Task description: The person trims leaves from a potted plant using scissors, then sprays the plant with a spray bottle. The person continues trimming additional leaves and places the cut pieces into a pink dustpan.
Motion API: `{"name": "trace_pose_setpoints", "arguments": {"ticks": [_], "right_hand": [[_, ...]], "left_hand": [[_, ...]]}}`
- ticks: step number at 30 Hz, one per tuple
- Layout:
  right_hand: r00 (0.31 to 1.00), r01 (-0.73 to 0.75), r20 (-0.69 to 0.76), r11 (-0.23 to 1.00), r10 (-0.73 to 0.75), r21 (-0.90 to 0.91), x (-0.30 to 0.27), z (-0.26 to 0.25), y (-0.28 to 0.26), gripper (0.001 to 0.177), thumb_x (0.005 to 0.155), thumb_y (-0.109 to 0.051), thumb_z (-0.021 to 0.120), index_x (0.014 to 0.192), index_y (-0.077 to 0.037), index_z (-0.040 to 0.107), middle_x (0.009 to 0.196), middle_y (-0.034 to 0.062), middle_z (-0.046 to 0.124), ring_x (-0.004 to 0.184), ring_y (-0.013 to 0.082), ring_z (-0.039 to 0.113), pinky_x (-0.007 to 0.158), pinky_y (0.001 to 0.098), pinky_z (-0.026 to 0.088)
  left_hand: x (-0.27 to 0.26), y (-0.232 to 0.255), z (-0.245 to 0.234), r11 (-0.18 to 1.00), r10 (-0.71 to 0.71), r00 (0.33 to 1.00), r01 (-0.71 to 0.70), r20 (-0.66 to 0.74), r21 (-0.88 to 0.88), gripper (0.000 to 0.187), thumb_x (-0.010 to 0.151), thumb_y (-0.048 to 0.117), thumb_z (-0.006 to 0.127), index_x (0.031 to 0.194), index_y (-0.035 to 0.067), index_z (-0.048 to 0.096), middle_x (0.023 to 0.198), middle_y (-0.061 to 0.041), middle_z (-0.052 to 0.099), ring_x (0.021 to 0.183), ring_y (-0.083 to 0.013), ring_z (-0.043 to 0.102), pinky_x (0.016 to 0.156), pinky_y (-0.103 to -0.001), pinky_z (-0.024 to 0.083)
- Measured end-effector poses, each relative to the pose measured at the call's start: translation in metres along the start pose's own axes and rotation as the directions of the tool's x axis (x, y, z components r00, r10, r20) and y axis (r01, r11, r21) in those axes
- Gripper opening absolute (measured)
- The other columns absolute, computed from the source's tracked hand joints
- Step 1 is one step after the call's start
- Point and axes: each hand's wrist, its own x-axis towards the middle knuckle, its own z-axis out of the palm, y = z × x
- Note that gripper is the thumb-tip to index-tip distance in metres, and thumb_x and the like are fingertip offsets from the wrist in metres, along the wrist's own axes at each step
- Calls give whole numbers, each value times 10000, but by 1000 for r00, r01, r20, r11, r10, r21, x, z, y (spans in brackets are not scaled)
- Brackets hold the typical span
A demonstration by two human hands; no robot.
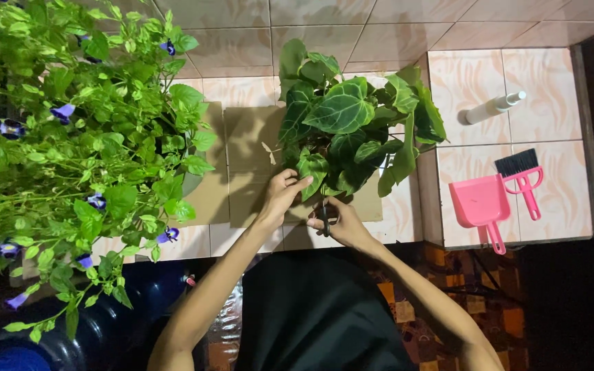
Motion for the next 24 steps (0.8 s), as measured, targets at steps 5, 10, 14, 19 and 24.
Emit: {"name": "trace_pose_setpoints", "arguments": {"ticks": [5,10,14,19,24], "right_hand": [[1000,-7,30,1000,7,-27,-5,3,-8,433,782,-110,893,1076,79,638,849,232,722,678,269,725,584,368,679],[997,-25,73,998,29,-57,-10,-4,-22,412,780,-100,885,1066,83,651,848,231,721,706,269,721,582,373,672],[995,-38,85,992,48,-119,-8,-17,-20,396,773,-114,889,1047,64,664,823,205,729,650,245,721,485,321,637],[995,-55,79,988,67,-144,-12,-25,-44,384,753,-96,892,1037,50,678,807,210,733,608,244,718,411,284,600],[991,-84,96,989,96,-123,-12,-30,-50,442,743,-77,889,1098,47,657,832,179,715,591,237,720,379,248,559]], "left_hand": [[5,-8,-11,999,10,1000,-9,-22,43,502,835,328,857,1197,47,652,902,-76,686,820,-160,676,702,-288,579],[20,-25,-28,981,112,993,-105,-35,161,484,853,290,835,1240,69,647,925,-97,720,837,-161,675,717,-286,585],[36,-49,-36,908,279,960,-252,-37,335,438,893,242,798,1274,95,640,912,-124,739,838,-207,646,759,-338,550],[32,-45,-39,825,362,929,-279,-80,490,398,892,259,801,1263,194,670,914,-108,749,892,-275,640,864,-405,517],[35,-49,-39,794,311,945,-201,-99,574,399,935,377,746,1289,217,656,1043,-135,740,1029,-372,669,904,-488,524]]}}
